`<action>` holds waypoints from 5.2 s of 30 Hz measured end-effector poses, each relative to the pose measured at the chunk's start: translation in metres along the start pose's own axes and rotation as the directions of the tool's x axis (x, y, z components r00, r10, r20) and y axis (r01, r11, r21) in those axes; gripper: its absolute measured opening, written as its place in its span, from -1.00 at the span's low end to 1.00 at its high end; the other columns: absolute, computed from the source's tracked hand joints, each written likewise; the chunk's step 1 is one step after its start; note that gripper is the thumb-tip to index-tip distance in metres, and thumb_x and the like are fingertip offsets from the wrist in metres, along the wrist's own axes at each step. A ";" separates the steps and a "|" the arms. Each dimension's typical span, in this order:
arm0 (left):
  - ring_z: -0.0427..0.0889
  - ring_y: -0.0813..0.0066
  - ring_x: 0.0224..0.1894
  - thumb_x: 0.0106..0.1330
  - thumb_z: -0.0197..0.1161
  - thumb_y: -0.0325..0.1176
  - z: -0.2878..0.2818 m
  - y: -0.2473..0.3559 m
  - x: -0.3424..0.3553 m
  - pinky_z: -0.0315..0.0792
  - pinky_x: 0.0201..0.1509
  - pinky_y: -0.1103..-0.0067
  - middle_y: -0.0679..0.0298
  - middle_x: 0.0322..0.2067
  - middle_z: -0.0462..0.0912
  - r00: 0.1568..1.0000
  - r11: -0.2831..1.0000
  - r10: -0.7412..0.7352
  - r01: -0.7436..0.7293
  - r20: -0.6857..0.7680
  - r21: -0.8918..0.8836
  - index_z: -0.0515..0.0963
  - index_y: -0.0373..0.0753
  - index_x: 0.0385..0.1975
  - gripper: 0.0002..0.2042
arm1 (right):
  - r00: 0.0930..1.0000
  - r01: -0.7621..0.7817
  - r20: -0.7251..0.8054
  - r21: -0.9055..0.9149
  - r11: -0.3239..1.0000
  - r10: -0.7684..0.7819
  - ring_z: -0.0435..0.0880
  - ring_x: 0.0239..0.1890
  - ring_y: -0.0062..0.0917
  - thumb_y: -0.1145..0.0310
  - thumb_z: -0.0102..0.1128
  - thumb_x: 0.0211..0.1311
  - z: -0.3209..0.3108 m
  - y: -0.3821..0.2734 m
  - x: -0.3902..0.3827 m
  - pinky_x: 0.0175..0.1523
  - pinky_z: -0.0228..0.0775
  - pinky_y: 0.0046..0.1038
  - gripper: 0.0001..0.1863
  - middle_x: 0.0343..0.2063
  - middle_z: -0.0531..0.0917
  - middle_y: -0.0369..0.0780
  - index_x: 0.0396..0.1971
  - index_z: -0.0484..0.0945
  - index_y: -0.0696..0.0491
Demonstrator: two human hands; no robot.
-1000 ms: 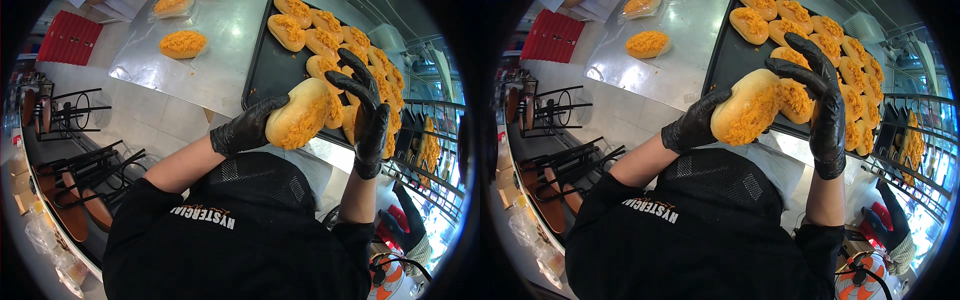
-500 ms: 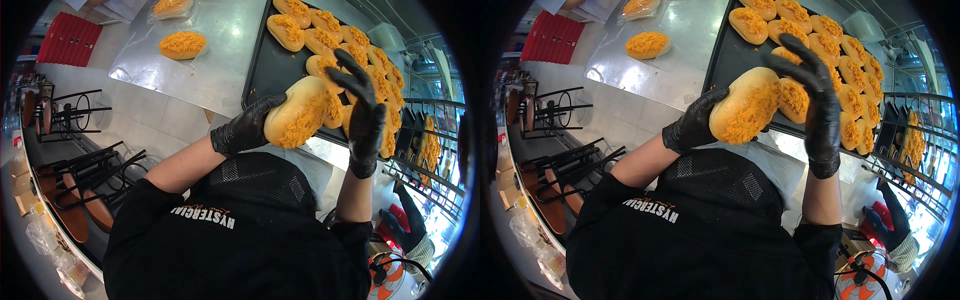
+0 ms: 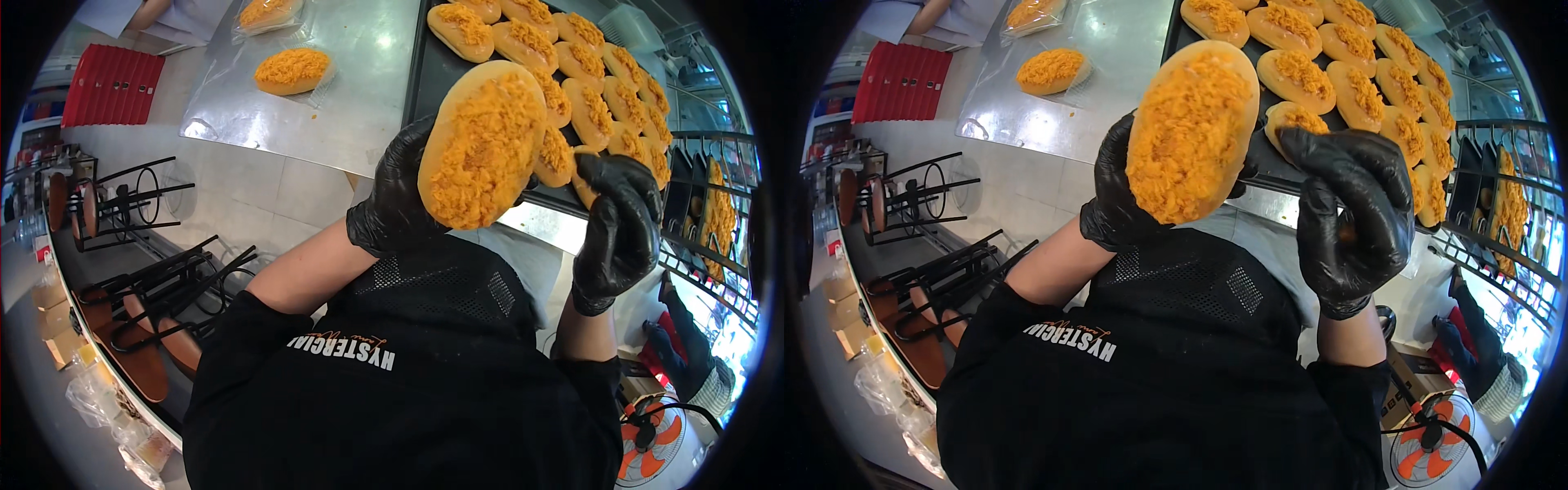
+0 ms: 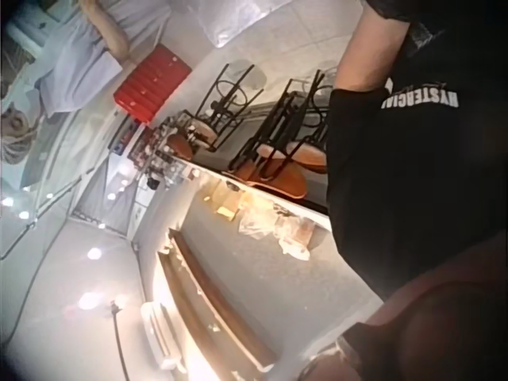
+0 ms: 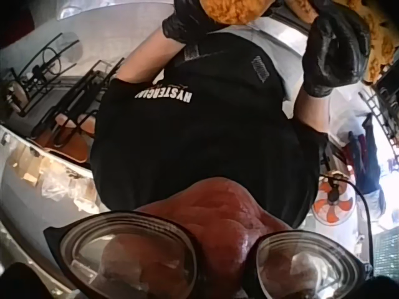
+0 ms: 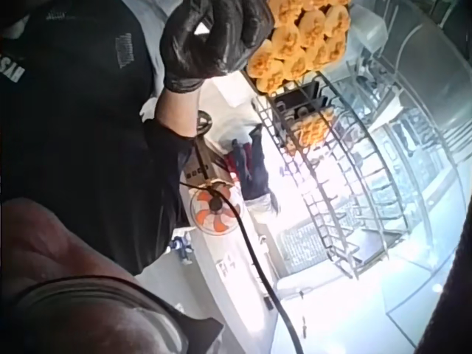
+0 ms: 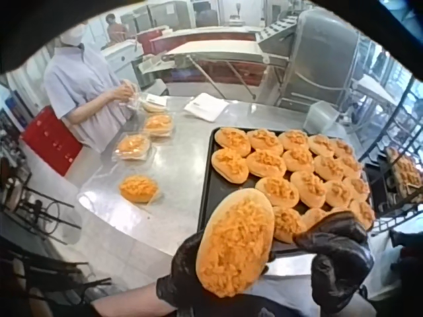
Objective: Arrange and inspect pastries on a baking sheet in a commercial kitchen setting.
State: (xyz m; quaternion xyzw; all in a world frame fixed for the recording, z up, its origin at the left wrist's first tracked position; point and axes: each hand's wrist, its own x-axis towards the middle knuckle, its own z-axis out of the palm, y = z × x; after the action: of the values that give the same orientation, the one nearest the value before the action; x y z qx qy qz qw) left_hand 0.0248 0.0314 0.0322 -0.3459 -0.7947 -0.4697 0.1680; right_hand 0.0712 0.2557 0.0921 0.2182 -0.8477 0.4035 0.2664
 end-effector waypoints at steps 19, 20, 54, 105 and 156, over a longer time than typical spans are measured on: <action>0.67 0.21 0.06 0.14 0.48 -0.09 -0.005 0.016 0.001 0.60 0.03 0.39 0.11 0.08 0.64 0.992 0.965 0.124 -0.122 0.008 0.233 0.48 -0.21 0.21 -0.36 | 0.921 -0.335 -0.197 0.035 0.942 0.335 0.34 0.39 -0.09 0.31 0.20 0.33 0.057 -0.022 -0.012 0.43 0.22 -0.07 -0.62 0.33 0.38 0.02 0.13 0.62 -0.03; 0.69 0.22 0.02 0.11 0.50 -0.16 -0.005 0.016 0.003 0.62 0.00 0.41 0.11 0.03 0.66 0.992 0.972 0.128 -0.122 -0.019 0.201 0.49 -0.25 0.17 -0.38 | 0.950 -0.243 -0.215 -0.045 0.969 0.228 0.36 0.37 -0.13 0.31 0.14 0.38 0.057 -0.021 -0.011 0.42 0.24 -0.10 -0.62 0.33 0.39 0.01 0.16 0.58 0.02; 0.72 0.23 -0.07 0.09 0.54 -0.31 0.011 0.006 0.007 0.64 -0.03 0.41 0.08 0.01 0.67 0.976 0.938 0.149 -0.089 -0.158 0.335 0.50 -0.35 0.11 -0.42 | 0.990 0.039 -0.108 -0.383 0.923 -0.087 0.33 0.37 -0.14 -0.31 -0.47 0.42 0.049 -0.002 -0.024 0.42 0.11 -0.01 -0.15 0.27 0.40 -0.03 0.08 0.63 0.10; 0.67 0.09 -0.08 -0.03 0.61 -0.17 0.020 -0.006 -0.014 0.62 -0.02 0.36 -0.07 -0.03 0.58 0.964 0.951 0.108 -0.028 -0.243 0.308 0.40 -0.47 0.13 -0.23 | 0.979 0.065 -0.172 -0.241 0.968 -0.108 0.58 0.11 -0.24 0.42 0.39 0.07 0.041 -0.011 -0.014 0.24 0.41 -0.22 -0.83 0.07 0.57 -0.11 -0.29 0.76 0.02; 0.68 0.16 -0.10 0.08 0.53 -0.30 0.027 0.016 0.003 0.65 -0.12 0.42 -0.03 -0.06 0.62 0.944 0.908 0.312 -0.264 -0.104 0.325 0.52 -0.41 0.05 -0.45 | 0.917 -0.033 -0.386 0.178 0.983 0.101 0.46 0.19 -0.30 0.37 0.46 0.07 0.018 0.002 -0.012 0.19 0.39 -0.31 -0.51 0.07 0.50 -0.14 0.00 0.46 0.00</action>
State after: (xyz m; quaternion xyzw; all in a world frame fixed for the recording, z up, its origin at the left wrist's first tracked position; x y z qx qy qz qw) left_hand 0.0354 0.0613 0.0302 -0.3920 -0.7825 -0.3360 0.3479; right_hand 0.0743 0.2445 0.0738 0.1252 -0.7470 0.5179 0.3976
